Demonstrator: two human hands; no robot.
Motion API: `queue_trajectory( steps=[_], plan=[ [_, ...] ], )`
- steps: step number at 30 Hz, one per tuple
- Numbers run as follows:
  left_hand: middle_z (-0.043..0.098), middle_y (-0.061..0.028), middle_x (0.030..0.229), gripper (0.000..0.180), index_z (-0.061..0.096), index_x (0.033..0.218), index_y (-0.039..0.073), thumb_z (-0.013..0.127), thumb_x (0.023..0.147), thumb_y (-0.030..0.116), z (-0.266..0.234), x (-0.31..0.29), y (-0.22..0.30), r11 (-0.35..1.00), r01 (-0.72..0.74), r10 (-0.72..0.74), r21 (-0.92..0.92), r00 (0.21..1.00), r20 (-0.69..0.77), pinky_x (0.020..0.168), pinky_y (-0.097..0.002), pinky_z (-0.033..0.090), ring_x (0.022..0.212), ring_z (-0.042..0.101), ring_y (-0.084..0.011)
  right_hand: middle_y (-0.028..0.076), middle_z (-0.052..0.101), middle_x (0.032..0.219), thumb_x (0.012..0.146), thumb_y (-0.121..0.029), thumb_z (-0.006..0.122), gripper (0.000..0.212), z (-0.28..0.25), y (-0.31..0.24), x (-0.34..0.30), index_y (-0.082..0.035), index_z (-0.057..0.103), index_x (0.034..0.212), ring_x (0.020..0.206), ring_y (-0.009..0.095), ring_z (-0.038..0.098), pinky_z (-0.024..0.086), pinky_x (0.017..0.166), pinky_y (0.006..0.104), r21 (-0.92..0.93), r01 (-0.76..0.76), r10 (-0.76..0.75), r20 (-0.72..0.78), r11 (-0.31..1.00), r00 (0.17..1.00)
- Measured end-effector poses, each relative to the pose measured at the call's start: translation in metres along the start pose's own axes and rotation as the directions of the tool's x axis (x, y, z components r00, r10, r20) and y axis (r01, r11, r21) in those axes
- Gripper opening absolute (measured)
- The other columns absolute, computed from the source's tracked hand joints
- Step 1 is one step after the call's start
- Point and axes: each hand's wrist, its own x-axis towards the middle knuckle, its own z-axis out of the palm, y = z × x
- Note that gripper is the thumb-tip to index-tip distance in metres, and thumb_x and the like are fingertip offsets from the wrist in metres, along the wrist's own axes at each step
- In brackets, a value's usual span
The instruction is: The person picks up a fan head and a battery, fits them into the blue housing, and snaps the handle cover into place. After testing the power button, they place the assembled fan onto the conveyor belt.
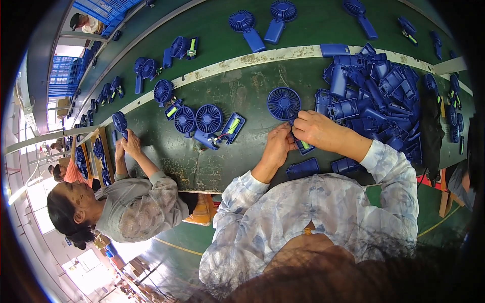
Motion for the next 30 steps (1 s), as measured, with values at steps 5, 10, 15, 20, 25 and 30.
queue_trajectory(
  steps=[5, 10, 15, 20, 25, 30],
  plan=[
    [0.063, -0.0045, 0.090, 0.022, 0.057, 0.109, 0.002, 0.041, 0.097, 0.011, 0.005, -0.005, 0.008, 1.000, 0.014, -0.014, -0.008, 0.998, 0.055, 0.064, -0.0291, 0.056, 0.075, 0.064, -0.0125, 0.006, 0.056, 0.083, 0.070, -0.011, 0.062, 0.009, -0.003, 0.001, 0.001, -0.006, 0.059, 0.077, 0.086, 0.022, 0.055, 0.051, 0.074, 0.0318, 0.044, -0.045, 0.045, 0.007, 0.998, 0.999],
    [0.064, -0.0030, 0.092, 0.018, 0.060, 0.110, 0.002, 0.051, 0.098, 0.012, 0.006, -0.005, 0.003, 0.984, -0.029, 0.024, 0.177, 0.999, 0.032, 0.069, -0.0275, 0.057, 0.077, 0.063, -0.0105, 0.007, 0.056, 0.082, 0.071, -0.010, 0.061, 0.009, 0.003, 0.004, -0.002, -0.005, 0.058, 0.078, 0.084, 0.023, 0.056, 0.052, 0.069, 0.0324, 0.093, -0.199, 0.206, -0.067, 0.976, 0.976],
    [0.064, -0.0018, 0.088, 0.017, 0.060, 0.106, 0.002, 0.052, 0.099, 0.016, 0.008, -0.004, -0.002, 0.988, -0.029, 0.030, 0.151, 1.000, -0.004, 0.066, -0.0263, 0.056, 0.074, 0.062, -0.0092, 0.008, 0.056, 0.083, 0.072, -0.010, 0.060, 0.006, -0.006, 0.007, -0.003, -0.006, 0.059, 0.077, 0.085, 0.024, 0.057, 0.051, 0.068, 0.0350, 0.004, -0.152, 0.152, -0.018, 0.988, 0.988],
    [0.062, -0.0009, 0.084, 0.016, 0.060, 0.102, 0.003, 0.051, 0.099, 0.016, 0.014, -0.007, -0.002, 0.984, -0.056, 0.059, 0.169, 0.998, -0.009, 0.064, -0.0251, 0.054, 0.070, 0.061, -0.0083, 0.007, 0.056, 0.084, 0.071, -0.007, 0.060, 0.006, 0.001, 0.010, -0.005, -0.005, 0.059, 0.077, 0.083, 0.025, 0.056, 0.050, 0.071, 0.0361, 0.097, -0.184, 0.187, -0.022, 0.978, 0.982],
    [0.062, -0.0004, 0.082, 0.014, 0.059, 0.098, 0.004, 0.051, 0.099, 0.016, 0.014, -0.010, -0.008, 0.976, -0.082, 0.094, 0.203, 0.994, -0.052, 0.062, -0.0243, 0.053, 0.070, 0.060, -0.0078, 0.008, 0.057, 0.083, 0.071, -0.006, 0.060, 0.006, 0.015, 0.010, -0.010, -0.004, 0.059, 0.077, 0.085, 0.026, 0.056, 0.050, 0.070, 0.0368, 0.163, -0.198, 0.205, -0.023, 0.966, 0.979],
    [0.064, 0.0008, 0.085, 0.016, 0.060, 0.102, 0.004, 0.052, 0.099, 0.017, 0.011, -0.005, -0.004, 0.989, -0.062, 0.069, 0.138, 0.997, -0.042, 0.060, -0.0224, 0.054, 0.068, 0.061, -0.0063, 0.009, 0.057, 0.080, 0.072, -0.005, 0.062, 0.006, 0.018, 0.019, -0.008, -0.002, 0.058, 0.075, 0.081, 0.029, 0.058, 0.050, 0.069, 0.0388, 0.219, -0.165, 0.181, -0.057, 0.962, 0.982]
  ],
)
